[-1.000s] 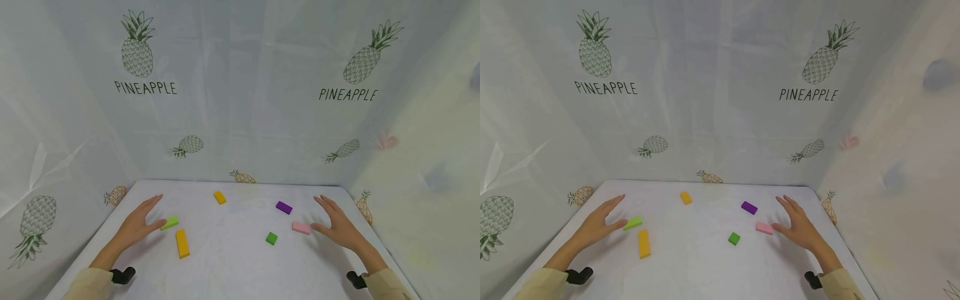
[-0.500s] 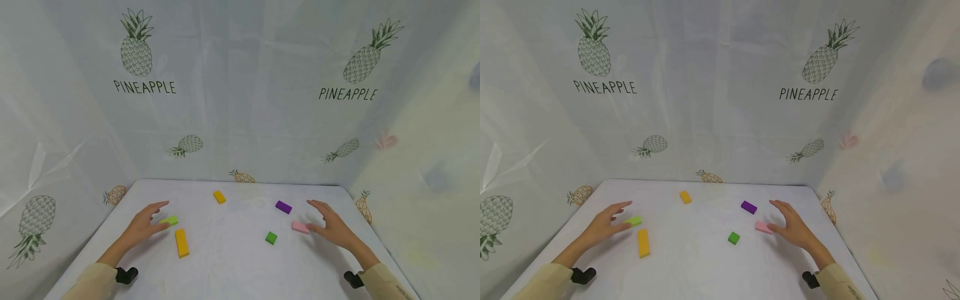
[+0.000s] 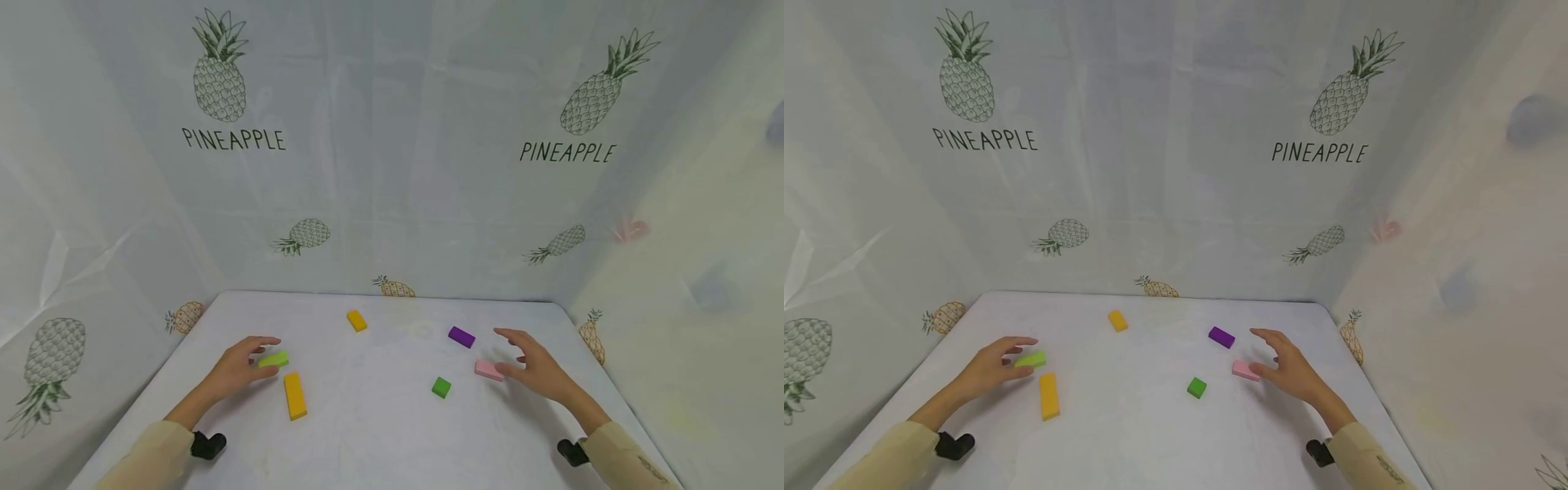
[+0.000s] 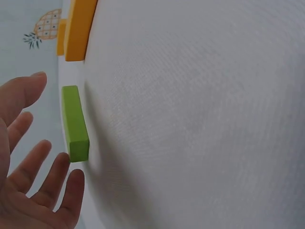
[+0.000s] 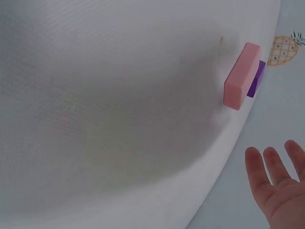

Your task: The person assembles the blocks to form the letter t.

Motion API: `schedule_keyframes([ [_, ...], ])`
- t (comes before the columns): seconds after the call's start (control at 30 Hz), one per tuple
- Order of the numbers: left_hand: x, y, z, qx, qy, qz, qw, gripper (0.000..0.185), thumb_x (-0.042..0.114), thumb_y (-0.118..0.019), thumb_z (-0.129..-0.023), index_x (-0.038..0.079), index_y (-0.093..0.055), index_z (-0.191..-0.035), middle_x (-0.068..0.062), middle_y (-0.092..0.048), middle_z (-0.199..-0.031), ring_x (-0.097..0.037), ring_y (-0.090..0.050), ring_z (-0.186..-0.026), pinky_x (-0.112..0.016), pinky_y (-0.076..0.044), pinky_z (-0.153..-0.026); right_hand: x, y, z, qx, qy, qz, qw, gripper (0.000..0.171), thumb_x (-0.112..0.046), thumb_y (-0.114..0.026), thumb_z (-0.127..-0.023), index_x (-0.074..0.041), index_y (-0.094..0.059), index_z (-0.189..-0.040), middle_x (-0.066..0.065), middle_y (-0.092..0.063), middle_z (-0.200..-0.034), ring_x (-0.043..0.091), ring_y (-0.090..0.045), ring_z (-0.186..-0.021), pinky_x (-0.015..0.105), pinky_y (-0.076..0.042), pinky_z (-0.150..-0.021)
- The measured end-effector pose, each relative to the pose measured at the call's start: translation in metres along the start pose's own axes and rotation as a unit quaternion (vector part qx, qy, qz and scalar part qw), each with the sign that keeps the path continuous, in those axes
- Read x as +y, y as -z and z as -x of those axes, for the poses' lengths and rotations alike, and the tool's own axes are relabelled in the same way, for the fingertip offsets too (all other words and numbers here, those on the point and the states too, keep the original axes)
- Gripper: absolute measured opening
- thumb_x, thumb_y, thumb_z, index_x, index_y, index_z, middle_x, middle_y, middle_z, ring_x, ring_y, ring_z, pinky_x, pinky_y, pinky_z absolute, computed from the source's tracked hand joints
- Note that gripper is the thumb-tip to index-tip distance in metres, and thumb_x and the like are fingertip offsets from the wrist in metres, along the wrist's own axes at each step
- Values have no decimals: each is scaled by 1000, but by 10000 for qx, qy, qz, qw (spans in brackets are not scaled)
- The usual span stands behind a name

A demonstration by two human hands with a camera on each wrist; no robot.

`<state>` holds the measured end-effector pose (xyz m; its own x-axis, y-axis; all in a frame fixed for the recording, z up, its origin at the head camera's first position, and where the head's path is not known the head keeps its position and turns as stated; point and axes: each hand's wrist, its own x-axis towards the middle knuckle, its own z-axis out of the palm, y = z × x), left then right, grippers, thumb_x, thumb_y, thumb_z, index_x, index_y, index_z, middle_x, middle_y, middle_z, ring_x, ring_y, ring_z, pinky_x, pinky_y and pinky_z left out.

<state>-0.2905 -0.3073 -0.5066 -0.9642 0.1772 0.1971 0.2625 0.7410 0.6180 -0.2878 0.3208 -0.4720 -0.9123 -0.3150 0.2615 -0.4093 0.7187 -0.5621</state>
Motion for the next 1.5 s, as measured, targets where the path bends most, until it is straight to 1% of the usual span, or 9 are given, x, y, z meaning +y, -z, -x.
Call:
schedule_keyframes([
  [0.17, -6, -2, -1, -62, -97, 33, 9999, 58, 35, -81, -79, 20, -60, -131, -10, -55, -136, -34, -55, -118, -50, -52, -92, 1, -3, -2, -64, -1, -60, 10000, 73, -36, -75, -86, -21, -42, -148, 8, -42, -148, 36, -47, -125, 54, -52, -90],
  [0.27, -9, -2, -2, -100, -66, 35, 9999, 58, 38, -81, -79, 22, -60, -130, -11, -55, -136, -36, -55, -119, -50, -52, -92, 2, -6, -3, -77, -70, -50, 9999, 71, -36, -75, -86, -21, -43, -147, 9, -43, -147, 36, -48, -124, 53, -53, -89],
  [0.47, -12, -1, -2, -159, 87, 120, 9998, 55, 35, -81, -80, 20, -61, -129, -12, -56, -135, -37, -55, -119, -52, -50, -94, 5, -9, -3, -114, -49, -31, 9999, 68, -38, -74, -86, -20, -46, -145, 11, -45, -145, 37, -51, -121, 50, -55, -86],
  [0.6, -12, -2, -2, -172, 235, 131, 9995, 51, 33, -81, -80, 21, -63, -126, -9, -58, -132, -33, -56, -118, -49, -50, -95, 6, -12, -4, -122, -14, -5, 9999, 66, -37, -74, -86, -21, -47, -144, 9, -47, -144, 35, -53, -120, 47, -56, -85],
  [0.77, -12, -5, -3, -170, 362, 84, 9992, 46, 31, -82, -79, 22, -66, -121, -6, -61, -128, -29, -57, -115, -46, -51, -94, 6, -15, -5, -143, 4, -121, 9998, 63, -32, -75, -86, -18, -50, -142, 10, -49, -141, 37, -53, -119, 48, -56, -85],
  [0.83, -12, -5, -3, -177, 337, 55, 9993, 44, 31, -81, -80, 21, -66, -120, -7, -61, -127, -30, -57, -114, -46, -51, -92, 7, -16, -5, -168, -3, -165, 9997, 61, -31, -76, -86, -18, -51, -141, 9, -50, -140, 37, -53, -119, 49, -55, -85],
  [1.07, -13, -6, -4, -193, 524, 84, 9984, 40, 27, -81, -81, 22, -67, -118, -2, -63, -122, -23, -57, -110, -43, -49, -94, 9, -18, -5, -288, -102, -220, 9993, 55, -29, -76, -86, -22, -56, -136, 5, -54, -136, 35, -54, -116, 47, -55, -86],
  [1.3, -14, -7, -4, -223, 504, 85, 9984, 39, 26, -80, -82, 21, -67, -118, -1, -65, -117, -21, -57, -105, -42, -50, -93, 8, -19, -3, -358, -240, -136, 9990, 52, -28, -75, -87, -17, -58, -134, 6, -57, -134, 34, -56, -114, 44, -55, -85],
  [1.5, -15, -7, -6, -313, 561, 213, 9977, 37, 21, -78, -84, 20, -66, -119, -2, -65, -120, -23, -57, -111, -45, -48, -96, 12, -21, -3, -417, -206, -114, 9989, 47, -29, -75, -87, -17, -61, -130, 3, -59, -131, 30, -58, -112, 41, -55, -85],
])
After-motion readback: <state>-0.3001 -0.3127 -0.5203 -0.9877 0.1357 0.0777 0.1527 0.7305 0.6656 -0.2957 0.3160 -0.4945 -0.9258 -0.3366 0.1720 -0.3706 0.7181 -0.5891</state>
